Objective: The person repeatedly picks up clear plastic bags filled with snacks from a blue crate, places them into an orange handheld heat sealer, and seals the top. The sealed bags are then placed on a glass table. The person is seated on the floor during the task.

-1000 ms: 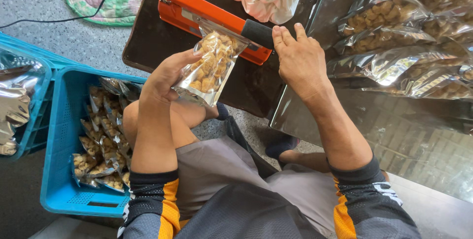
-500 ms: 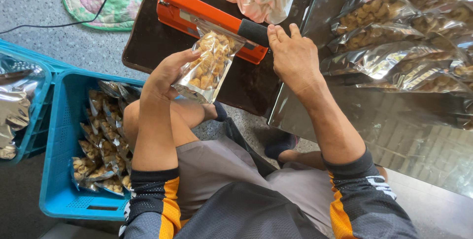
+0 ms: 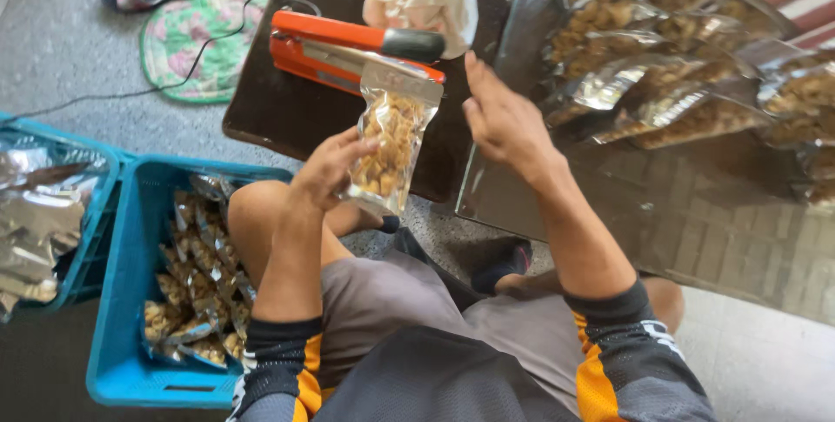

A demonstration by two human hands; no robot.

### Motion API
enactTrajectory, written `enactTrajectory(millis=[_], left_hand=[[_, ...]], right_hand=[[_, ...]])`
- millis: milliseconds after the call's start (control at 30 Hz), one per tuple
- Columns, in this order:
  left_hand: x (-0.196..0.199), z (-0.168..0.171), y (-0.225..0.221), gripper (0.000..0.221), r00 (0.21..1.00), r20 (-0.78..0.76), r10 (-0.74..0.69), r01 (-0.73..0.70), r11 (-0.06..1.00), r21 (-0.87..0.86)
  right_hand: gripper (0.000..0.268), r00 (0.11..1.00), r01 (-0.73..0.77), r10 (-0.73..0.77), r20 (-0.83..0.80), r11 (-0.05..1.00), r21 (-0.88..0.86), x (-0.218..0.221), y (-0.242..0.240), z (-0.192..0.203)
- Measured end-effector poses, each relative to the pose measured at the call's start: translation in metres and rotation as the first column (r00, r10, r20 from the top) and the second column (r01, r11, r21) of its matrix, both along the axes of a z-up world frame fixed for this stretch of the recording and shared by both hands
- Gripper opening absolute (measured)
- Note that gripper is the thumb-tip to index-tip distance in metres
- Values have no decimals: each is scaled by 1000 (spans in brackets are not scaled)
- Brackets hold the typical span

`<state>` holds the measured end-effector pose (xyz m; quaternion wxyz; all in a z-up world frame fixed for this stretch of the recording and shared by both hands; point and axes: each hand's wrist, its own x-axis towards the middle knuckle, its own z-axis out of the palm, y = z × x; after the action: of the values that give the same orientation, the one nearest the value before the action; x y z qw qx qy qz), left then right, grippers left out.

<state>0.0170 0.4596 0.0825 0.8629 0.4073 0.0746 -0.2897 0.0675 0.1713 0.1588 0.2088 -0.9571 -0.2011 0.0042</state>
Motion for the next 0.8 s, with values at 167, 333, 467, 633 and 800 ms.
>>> enactTrajectory(millis=[167,333,467,633,800], left_hand=[[-36,11,-74,58,956,293,-4,19,999,-49],[-58,24,-187,71,833,505,-229,257,966,15],[-57,26,-274,90,307,899,-312,-113,926,360],[-58,1,-356,52,821,517,-243,-82,845,528],[-41,-41,-397,31,871,371,-322,57,816,576]], right_hand=[[83,710,427,18,-704,784,451,-81,-51,-13],[61,801,491,104,-590,449,747,-151,-125,-30],[60,817,573,-141,-559,306,760,-185,-198,-36],[65,797,529,-579,-174,528,664,-174,-242,-54],[53,678,695,-676,-288,462,550,-116,-260,-86]])
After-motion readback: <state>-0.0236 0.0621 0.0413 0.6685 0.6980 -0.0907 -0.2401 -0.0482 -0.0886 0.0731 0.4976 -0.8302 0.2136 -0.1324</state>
